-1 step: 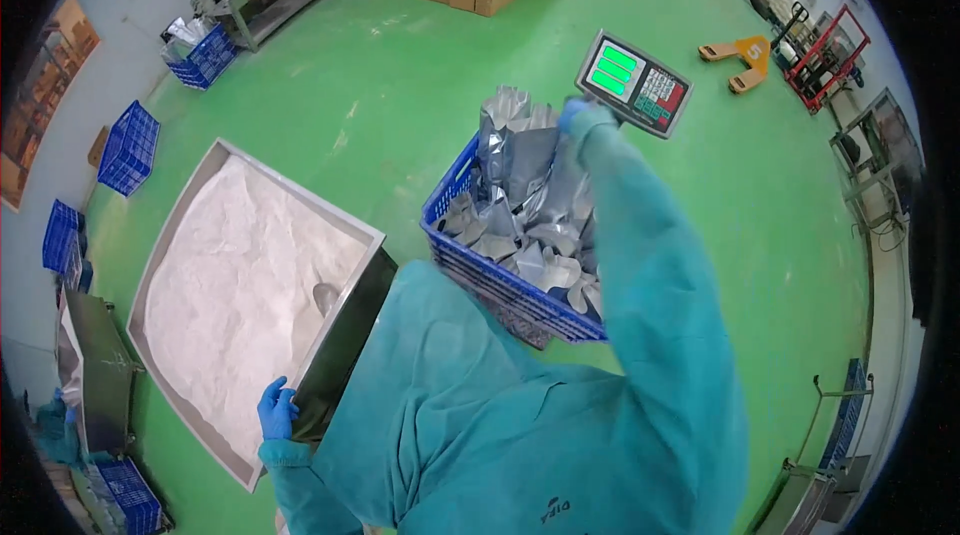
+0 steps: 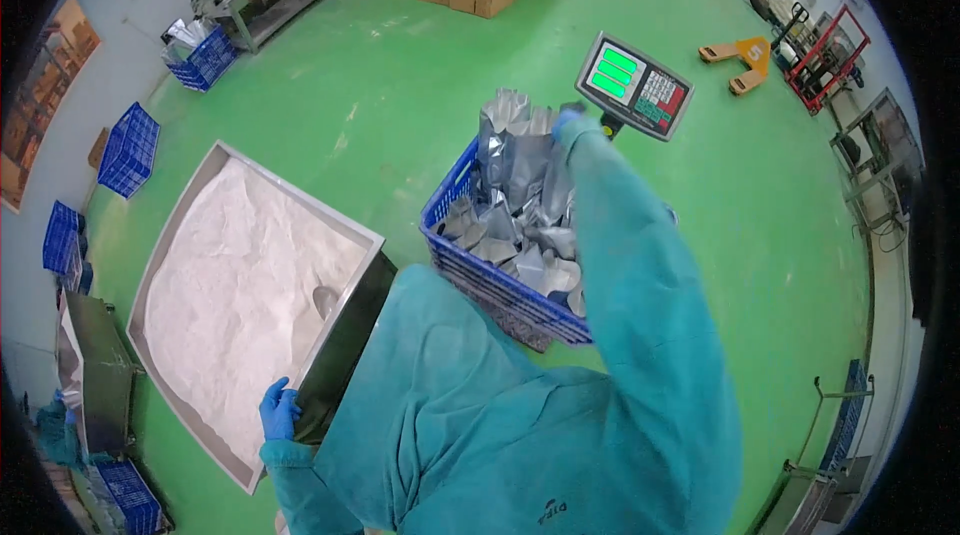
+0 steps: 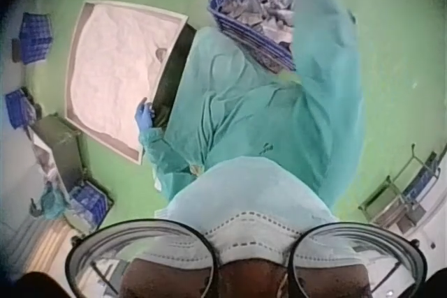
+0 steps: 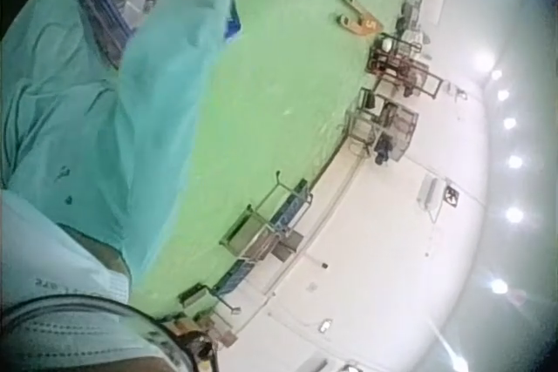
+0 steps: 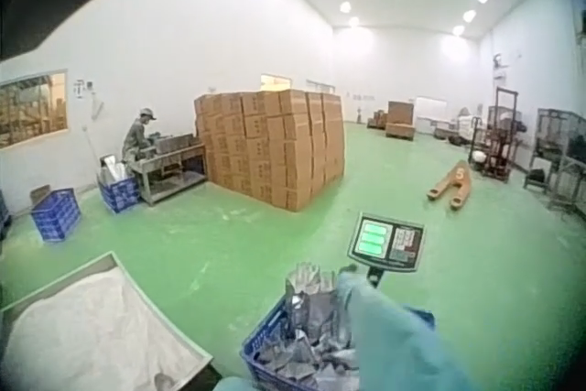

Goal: Scooping white powder from a large bin into silver pouches and weighing them on a scale.

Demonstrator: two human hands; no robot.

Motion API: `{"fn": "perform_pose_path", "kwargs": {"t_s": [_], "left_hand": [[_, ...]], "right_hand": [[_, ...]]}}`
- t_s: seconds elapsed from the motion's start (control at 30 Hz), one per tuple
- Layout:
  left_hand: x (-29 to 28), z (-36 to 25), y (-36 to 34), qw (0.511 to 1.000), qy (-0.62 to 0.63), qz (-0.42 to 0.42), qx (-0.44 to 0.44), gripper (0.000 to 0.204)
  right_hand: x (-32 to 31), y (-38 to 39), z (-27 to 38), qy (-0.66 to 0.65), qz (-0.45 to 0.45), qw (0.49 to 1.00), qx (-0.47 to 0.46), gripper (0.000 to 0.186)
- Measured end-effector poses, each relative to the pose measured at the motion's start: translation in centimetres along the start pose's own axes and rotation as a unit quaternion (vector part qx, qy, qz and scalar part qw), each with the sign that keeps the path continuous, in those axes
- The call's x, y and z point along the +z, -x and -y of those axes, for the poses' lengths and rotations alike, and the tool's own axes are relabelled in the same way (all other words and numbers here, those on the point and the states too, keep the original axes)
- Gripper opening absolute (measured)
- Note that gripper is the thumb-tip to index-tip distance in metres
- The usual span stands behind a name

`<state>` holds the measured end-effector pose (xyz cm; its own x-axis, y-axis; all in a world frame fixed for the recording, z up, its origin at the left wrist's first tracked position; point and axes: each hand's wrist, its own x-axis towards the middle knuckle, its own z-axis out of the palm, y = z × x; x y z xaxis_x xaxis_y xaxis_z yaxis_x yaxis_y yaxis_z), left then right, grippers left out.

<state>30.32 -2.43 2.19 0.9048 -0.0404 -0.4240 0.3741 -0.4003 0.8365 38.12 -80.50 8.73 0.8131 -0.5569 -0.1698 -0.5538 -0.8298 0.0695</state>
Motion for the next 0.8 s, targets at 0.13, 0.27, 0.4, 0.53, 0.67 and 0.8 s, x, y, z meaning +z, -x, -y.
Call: {"fn": "perform_pose_path", "kwargs": {"t_s": [0.13,0.27,0.4,0.53,0.67,0.8], "left_hand": [[3.0,-2.1,-0.8,0.999,-0.01,0.029,0.02,0.031],[2.8,-1.9,0.4,0.999,-0.016,0.025,0.02,0.032],[2.1,-2.5,0.7,0.999,-0.032,-0.01,0.036,0.032],[5.3,-3.3,0.6,0.995,0.058,-0.023,0.083,0.037],[14.0,-6.6,-0.1,0.955,0.273,0.077,0.083,0.057],[17.9,-6.8,-2.3,0.795,0.563,0.225,0.037,0.064]], "right_hand": [[13.5,-5.4,-0.7,0.05,0.027,0.998,0.01,0.031],[8.1,-1.2,-1.1,-0.062,-0.014,0.996,0.058,0.04],[4.7,3.3,-3.6,-0.166,-0.026,0.98,0.107,0.062],[-1.9,16.1,4.6,-0.315,-0.046,0.948,-0.004,0.065],[4.1,24.6,18.6,-0.464,-0.111,0.834,-0.278,0.031],[5.7,38.8,39.4,-0.388,-0.203,0.895,0.085,0.057]]}}
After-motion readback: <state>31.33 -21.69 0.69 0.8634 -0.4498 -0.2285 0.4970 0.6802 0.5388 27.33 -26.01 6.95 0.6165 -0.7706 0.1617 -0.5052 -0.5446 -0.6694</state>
